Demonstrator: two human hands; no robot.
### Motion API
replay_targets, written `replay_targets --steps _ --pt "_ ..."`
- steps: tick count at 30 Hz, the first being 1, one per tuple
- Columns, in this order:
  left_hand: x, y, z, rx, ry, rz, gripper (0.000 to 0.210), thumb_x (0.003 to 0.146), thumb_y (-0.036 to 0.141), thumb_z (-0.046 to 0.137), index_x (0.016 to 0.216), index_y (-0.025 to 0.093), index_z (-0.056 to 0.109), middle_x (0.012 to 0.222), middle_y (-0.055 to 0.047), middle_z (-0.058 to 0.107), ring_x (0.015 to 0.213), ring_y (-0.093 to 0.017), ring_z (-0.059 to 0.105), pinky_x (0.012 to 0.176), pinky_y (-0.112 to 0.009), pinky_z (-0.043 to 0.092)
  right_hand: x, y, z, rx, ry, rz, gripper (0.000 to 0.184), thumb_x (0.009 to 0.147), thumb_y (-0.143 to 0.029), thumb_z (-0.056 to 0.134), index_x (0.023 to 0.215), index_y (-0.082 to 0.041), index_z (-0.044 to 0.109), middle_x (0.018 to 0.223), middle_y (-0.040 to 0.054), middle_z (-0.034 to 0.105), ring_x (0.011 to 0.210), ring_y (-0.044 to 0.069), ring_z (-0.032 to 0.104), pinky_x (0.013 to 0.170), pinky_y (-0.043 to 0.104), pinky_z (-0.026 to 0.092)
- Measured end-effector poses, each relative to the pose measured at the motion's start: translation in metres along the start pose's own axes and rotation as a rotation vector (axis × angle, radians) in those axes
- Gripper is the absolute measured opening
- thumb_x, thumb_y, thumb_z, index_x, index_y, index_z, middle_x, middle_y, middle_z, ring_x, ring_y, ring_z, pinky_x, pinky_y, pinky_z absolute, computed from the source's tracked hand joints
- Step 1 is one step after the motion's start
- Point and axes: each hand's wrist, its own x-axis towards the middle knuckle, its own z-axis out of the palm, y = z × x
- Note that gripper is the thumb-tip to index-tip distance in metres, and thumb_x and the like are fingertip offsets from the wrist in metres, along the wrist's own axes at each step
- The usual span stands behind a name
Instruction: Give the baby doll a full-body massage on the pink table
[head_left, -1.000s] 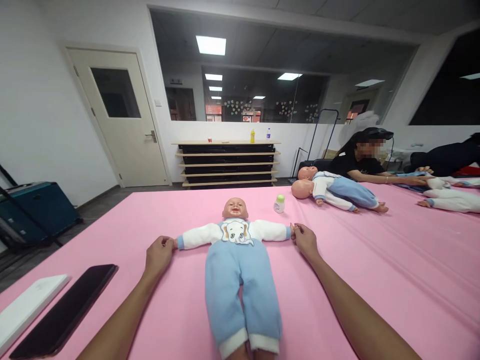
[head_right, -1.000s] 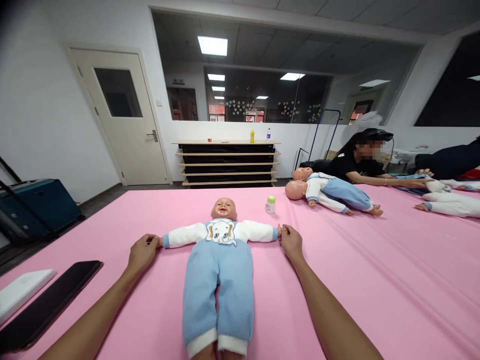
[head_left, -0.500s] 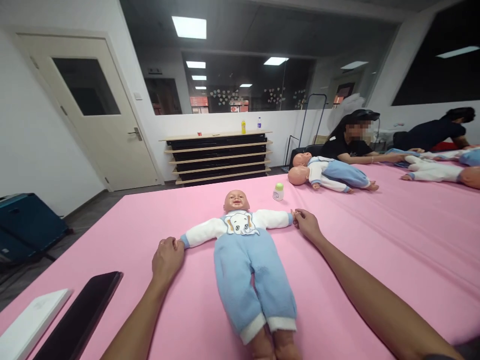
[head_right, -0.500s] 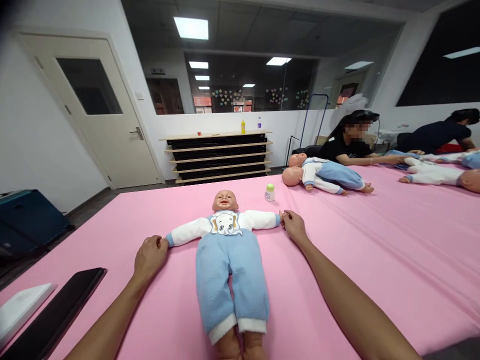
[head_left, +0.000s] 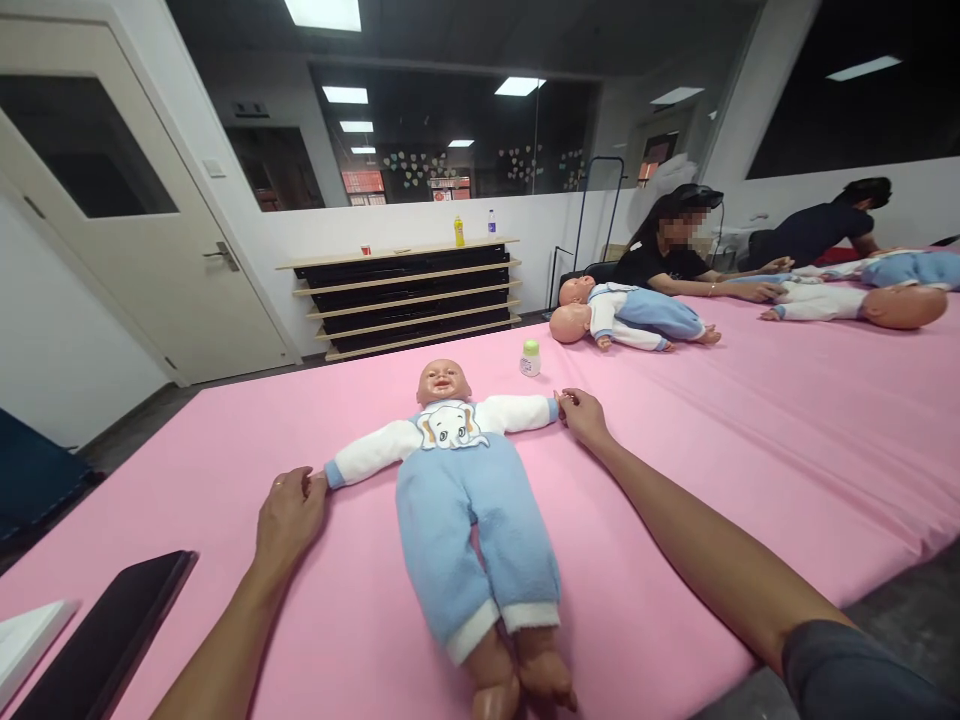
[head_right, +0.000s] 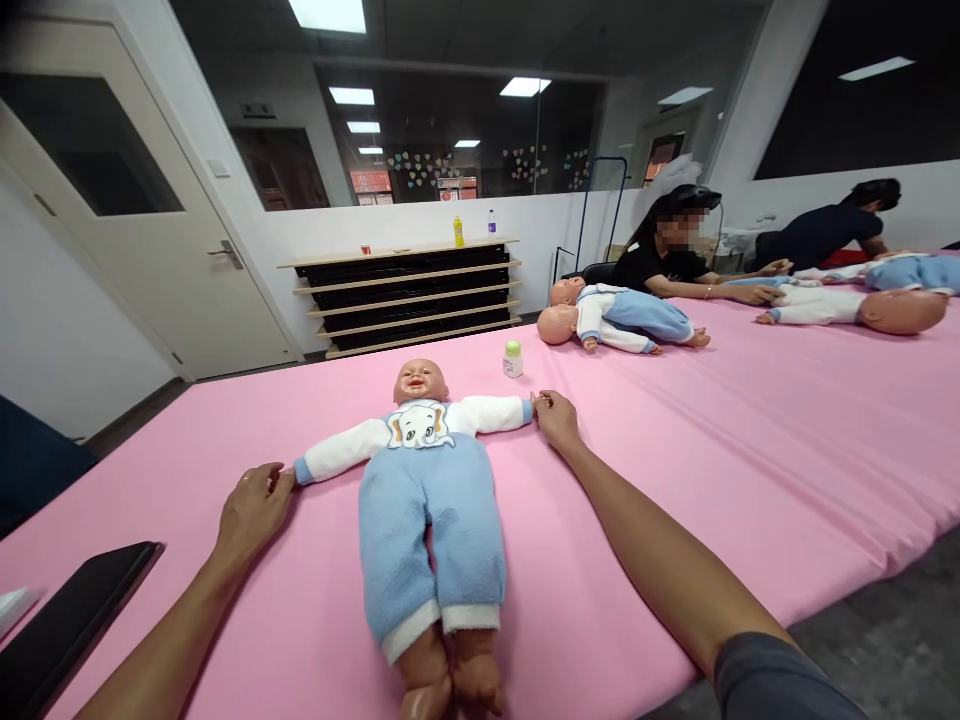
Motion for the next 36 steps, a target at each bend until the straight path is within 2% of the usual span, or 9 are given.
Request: replay_targets --steps 9,13,22,27,36 --pt "-0.001 -0.008 0.000 0.072 -0.040 -0.021 0.053 0.091 0.057 0.039 0.122 0.021 0.060 0.121 -0.012 0.063 0.104 -0.028 0.061 0.086 -0.038 0.047 0.013 0.023 0.008 -0.044 -0.030 0.021 0.044 0.088 -0.047 0.056 0.119 -0.018 0.066 0.109 0.0110 0.070 0.100 0.024 0.064 0.092 0.034 0.047" --pt "0.001 -0.010 0.003 0.079 -0.043 -0.038 0.053 0.091 0.057 0.038 0.122 0.021 0.060 0.120 -0.012 0.063 0.103 -0.027 0.062 0.087 -0.036 0.047 0.012 0.023 0.006 -0.060 -0.060 0.013 0.044 0.090 -0.049 0.054 0.119 -0.019 0.067 0.108 0.0109 0.071 0.100 0.025 0.064 0.091 0.034 0.047" --pt "0.001 0.001 0.003 0.081 -0.003 -0.069 0.054 0.090 0.053 0.039 0.124 0.016 0.060 0.122 -0.014 0.063 0.103 -0.028 0.062 0.092 -0.037 0.046 0.013 0.019 -0.002 -0.031 -0.113 -0.004 0.047 0.089 -0.052 0.054 0.119 -0.018 0.066 0.110 0.0110 0.070 0.096 0.024 0.065 0.086 0.033 0.049" --pt "0.002 0.001 0.003 0.095 -0.009 -0.070 0.053 0.090 0.052 0.041 0.123 0.015 0.060 0.121 -0.015 0.063 0.103 -0.028 0.061 0.091 -0.037 0.046 0.014 0.022 -0.001 -0.043 -0.102 -0.015 0.043 0.088 -0.048 0.056 0.116 -0.018 0.067 0.104 0.0103 0.072 0.092 0.023 0.065 0.084 0.033 0.048" --pt "-0.003 0.012 -0.001 0.087 0.059 -0.037 0.050 0.091 0.047 0.042 0.122 0.013 0.061 0.116 -0.016 0.063 0.106 -0.030 0.059 0.091 -0.039 0.044 0.018 0.029 0.004 -0.035 -0.088 -0.015 0.042 0.087 -0.046 0.058 0.117 -0.017 0.067 0.107 0.0096 0.071 0.093 0.022 0.064 0.084 0.032 0.048"
